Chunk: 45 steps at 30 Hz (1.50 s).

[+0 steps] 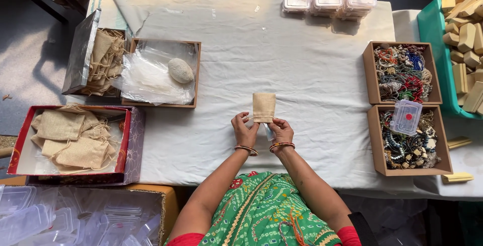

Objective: The person repeatedly picks up beaded necklaces from a box, places each into a small plastic bag, then into a cloth pouch, and finally into a small plastic container. The process is repeated for multiple necklaces throughout the clip.

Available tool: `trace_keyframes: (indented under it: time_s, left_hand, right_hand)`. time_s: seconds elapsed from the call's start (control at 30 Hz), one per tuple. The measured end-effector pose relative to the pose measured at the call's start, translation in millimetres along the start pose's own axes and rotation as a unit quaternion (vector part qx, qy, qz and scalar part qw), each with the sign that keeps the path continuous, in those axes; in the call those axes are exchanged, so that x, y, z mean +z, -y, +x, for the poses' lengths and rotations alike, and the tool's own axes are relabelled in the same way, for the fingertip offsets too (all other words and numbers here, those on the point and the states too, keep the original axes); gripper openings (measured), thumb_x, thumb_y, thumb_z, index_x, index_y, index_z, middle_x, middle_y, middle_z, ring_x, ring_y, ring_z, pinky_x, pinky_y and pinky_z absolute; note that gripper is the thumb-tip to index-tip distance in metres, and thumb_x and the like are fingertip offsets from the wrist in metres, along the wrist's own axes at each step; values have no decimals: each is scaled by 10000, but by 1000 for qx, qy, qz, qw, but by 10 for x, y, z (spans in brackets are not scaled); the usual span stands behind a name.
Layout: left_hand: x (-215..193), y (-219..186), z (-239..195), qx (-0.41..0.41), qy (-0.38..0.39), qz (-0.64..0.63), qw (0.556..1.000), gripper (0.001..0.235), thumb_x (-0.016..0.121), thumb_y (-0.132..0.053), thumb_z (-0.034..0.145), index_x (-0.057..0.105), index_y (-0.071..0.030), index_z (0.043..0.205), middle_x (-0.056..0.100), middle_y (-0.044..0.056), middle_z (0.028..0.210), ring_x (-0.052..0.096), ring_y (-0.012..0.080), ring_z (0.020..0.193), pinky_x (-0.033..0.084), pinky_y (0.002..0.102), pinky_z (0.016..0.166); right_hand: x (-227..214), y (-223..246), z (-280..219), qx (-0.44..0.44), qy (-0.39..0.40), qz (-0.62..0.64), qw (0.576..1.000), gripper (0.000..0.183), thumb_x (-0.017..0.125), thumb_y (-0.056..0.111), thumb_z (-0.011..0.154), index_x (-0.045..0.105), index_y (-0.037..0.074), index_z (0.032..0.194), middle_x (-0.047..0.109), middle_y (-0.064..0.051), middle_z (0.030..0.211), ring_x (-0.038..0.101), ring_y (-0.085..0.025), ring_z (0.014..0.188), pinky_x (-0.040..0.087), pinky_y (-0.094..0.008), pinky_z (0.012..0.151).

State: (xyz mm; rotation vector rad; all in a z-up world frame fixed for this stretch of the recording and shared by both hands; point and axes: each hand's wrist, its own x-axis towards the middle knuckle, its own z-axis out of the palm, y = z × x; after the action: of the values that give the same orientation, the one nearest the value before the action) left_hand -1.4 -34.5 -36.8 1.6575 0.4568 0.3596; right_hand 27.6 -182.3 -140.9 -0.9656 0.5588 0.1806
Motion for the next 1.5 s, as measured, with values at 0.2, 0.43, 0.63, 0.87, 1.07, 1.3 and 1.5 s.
trace_keyframes:
  time_s: [0.2, 0.43, 0.63, 0.87, 1.07, 1.3, 1.5]
  left_hand:
    - [141, 760, 106, -203, 28, -125, 971, 330, 691, -6, 860, 607, -27, 1178, 760, 120, 920, 718, 149, 754, 602, 294, 681]
    - [124, 839, 60, -130, 79, 59, 987, 426, 703, -23, 818, 629, -87, 1232, 787, 62, 884, 757, 139, 732, 592, 303, 696]
    - [81, 814, 124, -163, 77, 74, 981, 486, 653, -23, 826, 592, -122, 1298, 784, 65, 879, 748, 160, 728, 595, 328, 715]
    - [-45, 556, 168, -182, 126, 10, 975, 578, 643, -13, 820, 531, -157, 1369, 770, 56, 889, 726, 124, 724, 589, 296, 679]
    - [-102, 454, 176, -200, 160, -13, 967, 497, 596, 8, 844, 580, -147, 1315, 753, 44, 866, 708, 99, 705, 568, 270, 652]
    - [-59, 688, 223, -211, 166, -181, 946, 142, 627, -16, 921, 671, -6, 1056, 726, 65, 932, 707, 116, 799, 625, 280, 709]
    - [-203, 284, 268, -275, 182, -232, 915, 72, 659, -66, 899, 644, -62, 969, 727, 35, 908, 719, 107, 797, 608, 283, 694]
  right_hand:
    - [243, 161, -315, 52, 47, -66, 995, 483, 658, -132, 751, 635, 81, 1184, 702, -40, 1097, 700, -153, 930, 604, -317, 793]
    - [167, -19, -148, -55, -39, -235, 970, 459, 838, -28, 737, 544, 42, 1083, 628, -95, 1046, 640, -174, 828, 560, -309, 680]
    - [433, 270, -495, -146, -21, -468, 871, 487, 931, 139, 775, 535, 19, 1032, 557, -82, 1004, 599, -211, 803, 549, -330, 606]
    - [475, 384, -499, -426, 116, -576, 688, 304, 781, 105, 811, 633, 97, 1076, 570, -105, 1133, 642, -238, 953, 591, -360, 691]
    - [733, 715, -556, -581, 114, -618, 516, 200, 732, 102, 810, 672, 117, 1000, 680, -43, 1073, 645, -247, 960, 499, -421, 809]
    - [613, 629, -338, -479, 121, -664, 561, 148, 783, 116, 837, 667, 133, 925, 687, -36, 952, 658, -254, 888, 495, -406, 789]
    - [728, 818, -552, -379, 143, -534, 742, 360, 790, 55, 753, 677, 48, 1096, 636, -139, 1124, 707, -220, 731, 561, -339, 572]
